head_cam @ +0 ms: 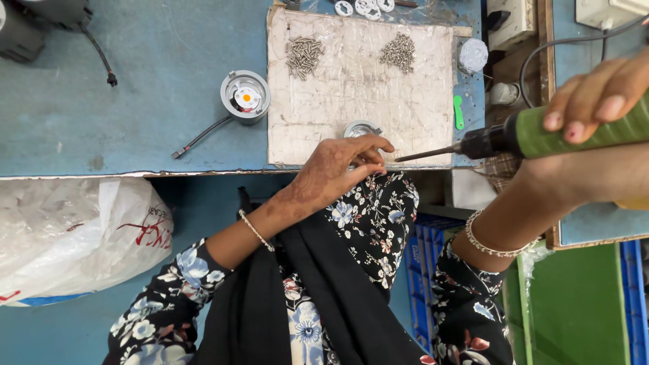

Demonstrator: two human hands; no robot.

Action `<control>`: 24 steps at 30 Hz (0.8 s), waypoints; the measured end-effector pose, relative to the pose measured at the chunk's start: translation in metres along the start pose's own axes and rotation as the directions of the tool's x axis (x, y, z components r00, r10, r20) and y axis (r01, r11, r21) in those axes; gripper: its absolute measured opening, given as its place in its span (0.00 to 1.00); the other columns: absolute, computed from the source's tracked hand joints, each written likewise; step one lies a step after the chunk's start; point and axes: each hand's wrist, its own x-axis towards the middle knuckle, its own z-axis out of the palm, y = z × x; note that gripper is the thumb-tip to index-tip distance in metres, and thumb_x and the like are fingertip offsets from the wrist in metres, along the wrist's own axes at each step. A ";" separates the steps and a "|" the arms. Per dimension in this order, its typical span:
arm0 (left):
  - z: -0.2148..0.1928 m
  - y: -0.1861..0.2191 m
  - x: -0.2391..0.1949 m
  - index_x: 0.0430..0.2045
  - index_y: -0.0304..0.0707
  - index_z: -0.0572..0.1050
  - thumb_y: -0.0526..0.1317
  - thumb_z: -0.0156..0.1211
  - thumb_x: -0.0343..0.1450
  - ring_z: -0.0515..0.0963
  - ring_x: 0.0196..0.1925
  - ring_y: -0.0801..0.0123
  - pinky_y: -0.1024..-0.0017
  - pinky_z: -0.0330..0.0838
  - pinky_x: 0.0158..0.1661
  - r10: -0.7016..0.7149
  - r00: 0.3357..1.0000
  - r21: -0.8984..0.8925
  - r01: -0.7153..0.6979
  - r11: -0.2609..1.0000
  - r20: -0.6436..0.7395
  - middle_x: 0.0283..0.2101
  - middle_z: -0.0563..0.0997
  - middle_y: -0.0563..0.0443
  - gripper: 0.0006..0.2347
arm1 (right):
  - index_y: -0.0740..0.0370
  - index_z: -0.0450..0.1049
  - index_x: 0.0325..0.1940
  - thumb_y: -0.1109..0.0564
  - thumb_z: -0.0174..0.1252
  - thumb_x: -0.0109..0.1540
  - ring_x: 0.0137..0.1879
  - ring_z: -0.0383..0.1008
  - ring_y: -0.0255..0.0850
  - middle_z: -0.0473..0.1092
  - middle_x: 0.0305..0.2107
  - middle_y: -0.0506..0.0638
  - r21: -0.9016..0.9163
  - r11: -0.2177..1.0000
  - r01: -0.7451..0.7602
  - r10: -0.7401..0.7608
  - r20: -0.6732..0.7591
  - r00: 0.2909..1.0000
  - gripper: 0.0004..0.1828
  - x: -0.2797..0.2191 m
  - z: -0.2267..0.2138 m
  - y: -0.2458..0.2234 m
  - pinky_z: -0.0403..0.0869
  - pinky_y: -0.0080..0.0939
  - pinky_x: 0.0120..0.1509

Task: The person assembles LED light fixtures at a workbench. They place LED modules into metal housings, apply adhesive with a syringe, and secure the housings with screws using a power drill. Completed units are placed into a cardboard box.

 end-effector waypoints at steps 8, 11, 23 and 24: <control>0.003 -0.003 -0.014 0.60 0.45 0.70 0.36 0.62 0.73 0.88 0.48 0.71 0.73 0.81 0.51 0.012 1.000 -0.015 -0.012 1.000 0.004 0.42 0.88 0.51 0.19 | 0.65 0.63 0.55 0.36 0.35 0.70 0.19 0.64 0.38 0.63 0.24 0.51 0.005 1.000 0.001 -0.001 0.006 1.000 0.30 -0.006 0.031 -0.004 0.69 0.40 0.23; 0.003 -0.002 -0.014 0.61 0.45 0.70 0.36 0.62 0.73 0.88 0.48 0.71 0.73 0.81 0.52 0.019 1.000 -0.013 -0.019 1.000 -0.008 0.42 0.88 0.52 0.20 | 0.65 0.62 0.54 0.33 0.33 0.71 0.19 0.62 0.38 0.63 0.24 0.52 0.001 1.000 -0.014 0.014 0.003 1.000 0.32 -0.009 0.034 -0.005 0.67 0.40 0.23; 0.011 0.003 -0.010 0.60 0.50 0.69 0.37 0.65 0.71 0.84 0.52 0.69 0.66 0.75 0.57 0.080 0.992 0.156 -0.064 0.986 -0.099 0.40 0.87 0.62 0.22 | 0.65 0.61 0.54 0.21 0.36 0.65 0.19 0.62 0.38 0.62 0.24 0.52 -0.045 0.999 0.026 -0.024 0.048 0.999 0.42 -0.008 0.047 0.002 0.65 0.39 0.22; 0.012 0.003 -0.010 0.61 0.50 0.69 0.37 0.65 0.71 0.83 0.55 0.68 0.65 0.73 0.59 0.118 0.986 0.186 -0.095 0.978 -0.115 0.39 0.86 0.63 0.22 | 0.65 0.61 0.54 0.21 0.36 0.65 0.19 0.62 0.38 0.62 0.24 0.52 -0.043 0.999 0.024 -0.022 0.052 0.998 0.43 -0.007 0.048 0.003 0.65 0.39 0.22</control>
